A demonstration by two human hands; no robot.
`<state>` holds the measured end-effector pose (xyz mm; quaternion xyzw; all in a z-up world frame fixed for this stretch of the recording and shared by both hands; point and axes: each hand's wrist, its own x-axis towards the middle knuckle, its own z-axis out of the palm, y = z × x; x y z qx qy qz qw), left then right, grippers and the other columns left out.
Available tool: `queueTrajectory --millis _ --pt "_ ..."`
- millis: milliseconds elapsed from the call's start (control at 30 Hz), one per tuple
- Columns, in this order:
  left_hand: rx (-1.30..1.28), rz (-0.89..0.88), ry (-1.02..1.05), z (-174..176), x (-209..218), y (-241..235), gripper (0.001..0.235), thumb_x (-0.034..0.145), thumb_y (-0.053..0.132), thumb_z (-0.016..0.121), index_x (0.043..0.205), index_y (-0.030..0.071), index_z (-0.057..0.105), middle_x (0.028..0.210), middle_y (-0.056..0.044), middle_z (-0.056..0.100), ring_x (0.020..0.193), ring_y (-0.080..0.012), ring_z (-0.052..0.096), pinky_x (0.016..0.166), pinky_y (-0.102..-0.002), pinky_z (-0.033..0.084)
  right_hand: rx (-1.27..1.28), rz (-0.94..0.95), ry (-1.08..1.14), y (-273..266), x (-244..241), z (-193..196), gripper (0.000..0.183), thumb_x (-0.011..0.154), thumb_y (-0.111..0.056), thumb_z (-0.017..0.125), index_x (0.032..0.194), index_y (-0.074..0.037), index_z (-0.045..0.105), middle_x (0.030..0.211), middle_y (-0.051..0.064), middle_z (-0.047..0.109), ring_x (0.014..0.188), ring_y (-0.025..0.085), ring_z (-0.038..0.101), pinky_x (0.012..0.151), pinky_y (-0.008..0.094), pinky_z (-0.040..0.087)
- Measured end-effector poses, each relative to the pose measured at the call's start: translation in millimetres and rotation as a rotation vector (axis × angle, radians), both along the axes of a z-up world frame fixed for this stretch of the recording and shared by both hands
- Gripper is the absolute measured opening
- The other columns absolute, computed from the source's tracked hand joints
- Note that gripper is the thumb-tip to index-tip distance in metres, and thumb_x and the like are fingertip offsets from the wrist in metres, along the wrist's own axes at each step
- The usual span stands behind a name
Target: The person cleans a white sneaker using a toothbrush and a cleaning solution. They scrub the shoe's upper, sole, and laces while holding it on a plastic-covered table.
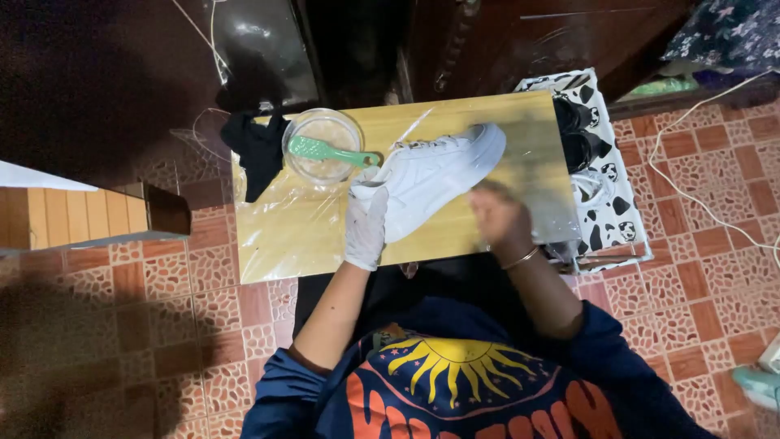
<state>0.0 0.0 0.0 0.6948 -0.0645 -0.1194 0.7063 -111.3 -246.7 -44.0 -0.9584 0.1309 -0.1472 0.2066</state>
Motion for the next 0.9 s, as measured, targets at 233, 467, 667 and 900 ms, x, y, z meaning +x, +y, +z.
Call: queueTrajectory --millis 233,467,667,900 --pt "0.024 0.019 -0.011 -2 -2 1 0.058 0.098 0.037 0.065 0.141 0.002 0.048 0.139 -0.023 0.057 0.134 -0.0322 0.052 0.118 -0.048 0.036 0.025 -0.074 0.064 -35 10 6 0.023 0.103 -0.035 0.059 0.107 -0.02 0.076 0.083 0.014 0.072 0.092 0.037 0.071 0.081 0.051 0.058" --pt "0.015 0.042 -0.027 0 -4 2 0.056 0.098 0.034 0.064 0.141 0.002 0.048 0.139 -0.023 0.057 0.133 -0.0313 0.053 0.117 -0.047 0.037 0.039 -0.082 0.07 9 0 4 0.027 0.103 -0.044 0.058 0.104 -0.023 0.076 0.081 0.01 0.073 0.084 0.034 0.072 0.074 0.047 0.059" --pt "0.025 0.071 -0.019 -2 -9 6 0.055 0.098 0.032 0.064 0.141 0.002 0.047 0.138 -0.023 0.057 0.131 -0.0306 0.054 0.116 -0.046 0.037 0.133 -0.265 0.091 -50 21 12 0.035 0.111 -0.041 0.053 0.105 -0.014 0.075 0.086 0.018 0.073 0.092 0.042 0.071 0.083 0.053 0.056" --pt "0.001 0.073 -0.064 0 -1 1 0.056 0.097 0.031 0.066 0.142 0.002 0.047 0.138 -0.022 0.058 0.13 -0.0296 0.055 0.114 -0.046 0.04 0.07 -0.095 0.002 -20 2 16 0.035 0.107 -0.041 0.062 0.088 -0.014 0.076 0.069 0.013 0.07 0.078 0.035 0.072 0.069 0.043 0.059"
